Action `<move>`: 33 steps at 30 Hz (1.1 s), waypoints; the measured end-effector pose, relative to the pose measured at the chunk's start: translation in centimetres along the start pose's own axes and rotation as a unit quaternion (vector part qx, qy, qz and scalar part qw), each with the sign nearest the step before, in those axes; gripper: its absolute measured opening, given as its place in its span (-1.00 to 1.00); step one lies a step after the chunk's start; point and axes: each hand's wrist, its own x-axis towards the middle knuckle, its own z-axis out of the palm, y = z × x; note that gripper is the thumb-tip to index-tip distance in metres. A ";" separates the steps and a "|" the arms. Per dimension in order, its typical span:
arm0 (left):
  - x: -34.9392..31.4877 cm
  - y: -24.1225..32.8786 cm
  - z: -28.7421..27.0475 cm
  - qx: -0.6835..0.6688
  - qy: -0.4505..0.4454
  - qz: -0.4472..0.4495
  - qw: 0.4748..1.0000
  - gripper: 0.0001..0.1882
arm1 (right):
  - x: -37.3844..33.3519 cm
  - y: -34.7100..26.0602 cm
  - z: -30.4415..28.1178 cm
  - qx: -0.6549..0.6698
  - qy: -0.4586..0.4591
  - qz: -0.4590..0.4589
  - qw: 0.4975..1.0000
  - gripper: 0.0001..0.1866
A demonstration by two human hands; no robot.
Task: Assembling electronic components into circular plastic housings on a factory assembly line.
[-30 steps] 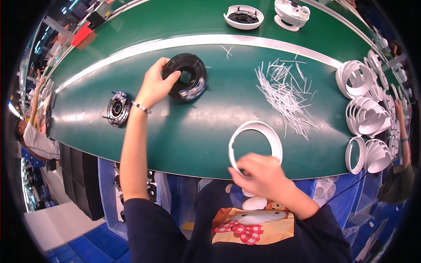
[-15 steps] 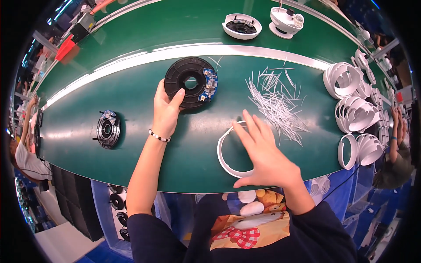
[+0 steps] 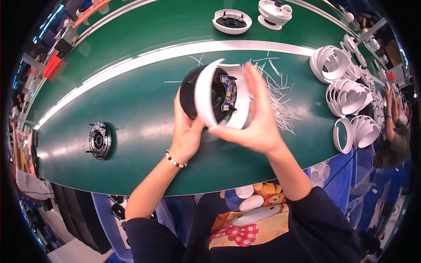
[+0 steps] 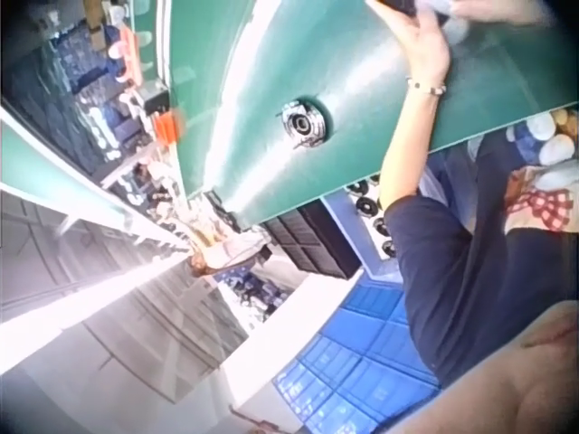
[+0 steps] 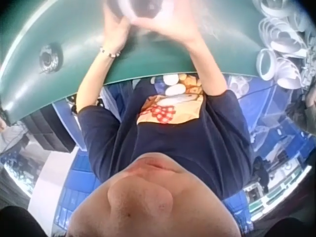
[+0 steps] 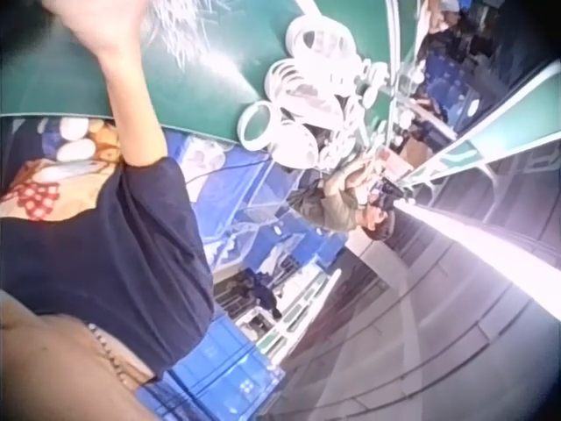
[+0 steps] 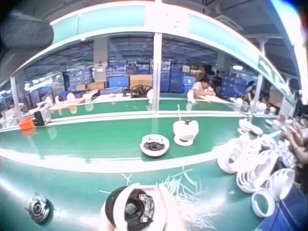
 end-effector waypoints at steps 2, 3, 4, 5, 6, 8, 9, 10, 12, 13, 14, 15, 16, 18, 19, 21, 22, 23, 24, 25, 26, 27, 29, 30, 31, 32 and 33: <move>-0.7 1.3 0.5 -0.146 -0.074 -0.139 0.977 -0.22 | -0.2 -0.5 0.3 -0.050 -0.014 0.026 0.998 0.14; -0.8 2.6 0.0 -0.261 -0.106 -0.235 0.930 -0.19 | -0.2 -0.2 0.7 0.011 -0.015 0.032 0.999 0.14; -0.8 2.4 -0.5 -0.345 -0.154 -0.203 0.903 -0.17 | -0.5 -0.3 0.8 -0.030 -0.038 0.025 0.998 0.16; -0.6 2.9 -0.7 -0.359 -0.153 -0.216 0.895 -0.17 | -0.6 -0.7 0.8 -0.071 -0.062 0.017 0.995 0.18; -0.4 2.7 -1.5 -0.355 -0.174 -0.198 0.897 -0.27 | -0.7 -1.3 0.9 -0.105 -0.083 0.021 0.991 0.22; -0.3 2.5 -1.8 -0.513 -0.161 -0.229 0.811 -0.22 | -0.9 -1.5 1.3 -0.112 -0.085 0.009 0.990 0.23; 0.1 2.5 -1.7 -0.551 -0.163 -0.240 0.782 -0.09 | -1.0 -1.4 1.4 -0.122 -0.084 -0.004 0.989 0.23; 0.3 2.6 -1.7 -0.512 -0.137 -0.256 0.808 -0.15 | -1.1 -1.2 1.6 -0.117 -0.077 -0.018 0.990 0.22; 0.6 2.6 -1.6 -0.473 -0.115 -0.253 0.836 -0.27 | -1.2 -1.2 1.8 -0.128 -0.086 -0.027 0.988 0.22; 0.6 2.5 -1.6 -0.474 -0.113 -0.252 0.836 -0.27 | -1.2 -1.2 1.9 -0.138 -0.094 -0.038 0.985 0.22; 0.6 2.2 -1.7 -0.454 -0.074 -0.257 0.850 -0.30 | -1.2 -1.2 2.0 -0.134 -0.096 -0.039 0.985 0.22; 0.5 2.0 -1.7 -0.434 -0.034 -0.262 0.861 -0.33 | -1.2 -1.2 2.1 -0.134 -0.097 -0.038 0.985 0.22; 0.6 2.0 -1.5 -0.429 -0.025 -0.258 0.865 -0.37 | -1.1 -1.2 2.1 -0.144 -0.097 -0.050 0.984 0.22; 0.5 1.9 -1.6 -0.431 -0.034 -0.256 0.865 -0.39 | -1.1 -1.1 2.1 -0.153 -0.098 -0.061 0.981 0.23; 0.5 1.9 -1.7 -0.432 -0.043 -0.253 0.865 -0.40 | -1.1 -1.0 2.1 -0.142 -0.099 -0.066 0.983 0.23; 0.6 1.7 -1.7 -0.444 -0.049 -0.243 0.861 -0.42 | -1.1 -1.0 2.0 -0.130 -0.102 -0.071 0.984 0.23; 0.6 1.7 -1.7 -0.456 -0.057 -0.232 0.857 -0.44 | -1.1 -1.0 1.9 -0.116 -0.097 -0.058 0.987 0.22; 0.6 1.6 -1.7 -0.457 -0.055 -0.233 0.857 -0.44 | -1.0 -1.1 1.9 -0.103 -0.093 -0.044 0.989 0.22; 0.6 1.6 -1.7 -0.460 -0.049 -0.232 0.856 -0.46 | -1.0 -1.0 1.9 -0.101 -0.095 -0.044 0.989 0.22; 0.5 1.5 -1.7 -0.463 -0.042 -0.232 0.854 -0.47 | -1.0 -1.0 1.9 -0.105 -0.091 -0.045 0.989 0.22; 0.6 1.5 -1.8 -0.457 -0.038 -0.241 0.856 -0.39 | -1.0 -1.0 2.0 -0.109 -0.088 -0.045 0.989 0.21; 0.5 1.6 -1.7 -0.457 -0.038 -0.241 0.855 -0.39 | -1.0 -1.1 2.1 -0.109 -0.088 -0.045 0.989 0.21; 0.5 1.9 -1.7 -0.423 -0.035 -0.259 0.867 -0.26 | -1.0 -1.4 2.4 -0.183 -0.096 -0.063 0.976 0.20; 0.6 2.3 -1.4 -0.390 -0.014 -0.281 0.877 -0.13 | -1.0 -1.3 2.4 -0.183 -0.097 -0.062 0.976 0.20; 0.6 2.2 -1.5 -0.390 -0.014 -0.281 0.877 -0.13 | -0.9 -1.3 2.3 -0.182 -0.111 -0.071 0.974 0.19; 0.6 2.0 -1.8 -0.397 -0.036 -0.286 0.872 -0.13 | -0.8 -1.2 2.2 -0.181 -0.126 -0.079 0.972 0.18; 0.6 1.9 -2.1 -0.402 -0.056 -0.290 0.867 -0.13 | -0.6 -1.2 2.1 -0.180 -0.127 -0.079 0.972 0.18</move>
